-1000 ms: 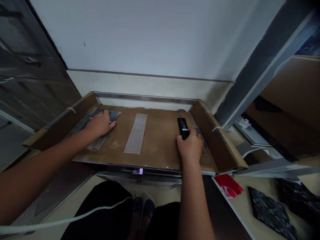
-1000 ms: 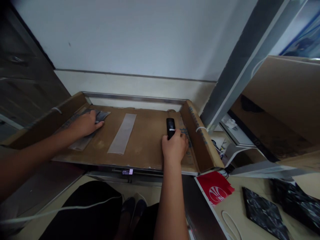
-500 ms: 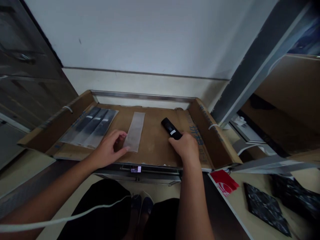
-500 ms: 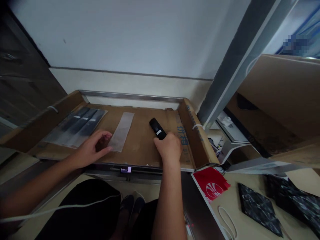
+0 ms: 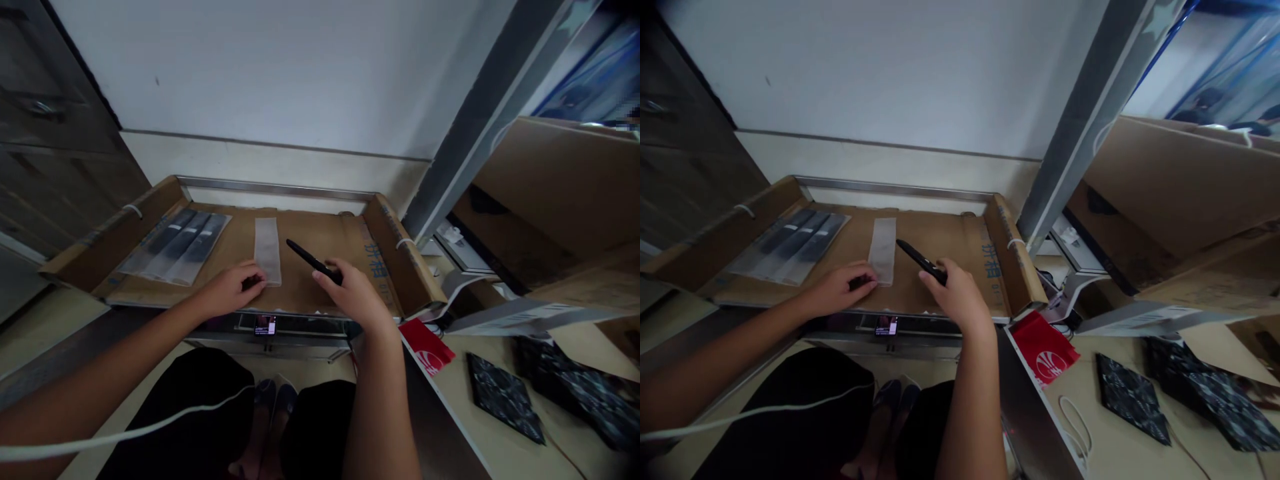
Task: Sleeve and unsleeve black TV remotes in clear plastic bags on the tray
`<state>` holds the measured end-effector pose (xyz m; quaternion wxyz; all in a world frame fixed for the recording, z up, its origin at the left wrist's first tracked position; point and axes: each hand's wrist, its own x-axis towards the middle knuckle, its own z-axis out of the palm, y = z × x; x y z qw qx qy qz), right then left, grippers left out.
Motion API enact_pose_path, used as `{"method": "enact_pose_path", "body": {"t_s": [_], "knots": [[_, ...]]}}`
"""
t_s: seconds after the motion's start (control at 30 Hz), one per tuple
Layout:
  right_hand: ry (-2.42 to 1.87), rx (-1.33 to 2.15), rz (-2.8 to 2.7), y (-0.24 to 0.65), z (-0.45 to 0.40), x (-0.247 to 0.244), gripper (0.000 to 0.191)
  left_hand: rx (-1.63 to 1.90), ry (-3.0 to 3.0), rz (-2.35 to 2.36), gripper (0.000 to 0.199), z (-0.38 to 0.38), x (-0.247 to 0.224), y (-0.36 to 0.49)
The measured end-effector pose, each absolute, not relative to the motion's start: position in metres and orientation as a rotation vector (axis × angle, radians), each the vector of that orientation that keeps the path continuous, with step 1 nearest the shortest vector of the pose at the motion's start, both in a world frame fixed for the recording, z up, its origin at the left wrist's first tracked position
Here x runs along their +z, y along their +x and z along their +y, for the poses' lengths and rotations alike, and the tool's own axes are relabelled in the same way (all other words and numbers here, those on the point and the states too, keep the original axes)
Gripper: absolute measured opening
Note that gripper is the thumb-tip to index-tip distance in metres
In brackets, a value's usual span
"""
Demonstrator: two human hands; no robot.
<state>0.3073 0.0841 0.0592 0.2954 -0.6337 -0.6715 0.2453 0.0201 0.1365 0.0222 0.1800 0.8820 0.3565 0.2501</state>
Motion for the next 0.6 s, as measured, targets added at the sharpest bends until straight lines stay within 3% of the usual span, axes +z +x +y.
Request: {"method": "enact_pose_path", "body": {"t_s": [0.27, 0.43, 0.6], "knots": [[-1.531, 0.957, -2.012, 0.319, 0.054, 0.083, 0.039, 0.787, 2.389, 1.093, 0.013, 0.140, 0.021, 0.040], [-1.624, 0.838, -2.080, 0.307, 0.052, 0.086, 0.029, 0.801, 2.345, 1.076, 0.014, 0.140, 0.018, 0.041], [-1.708, 0.699, -2.106, 0.296, 0.058, 0.080, 0.033, 0.849, 2.272, 1.098, 0.021, 0.141, 0.017, 0.038]]}}
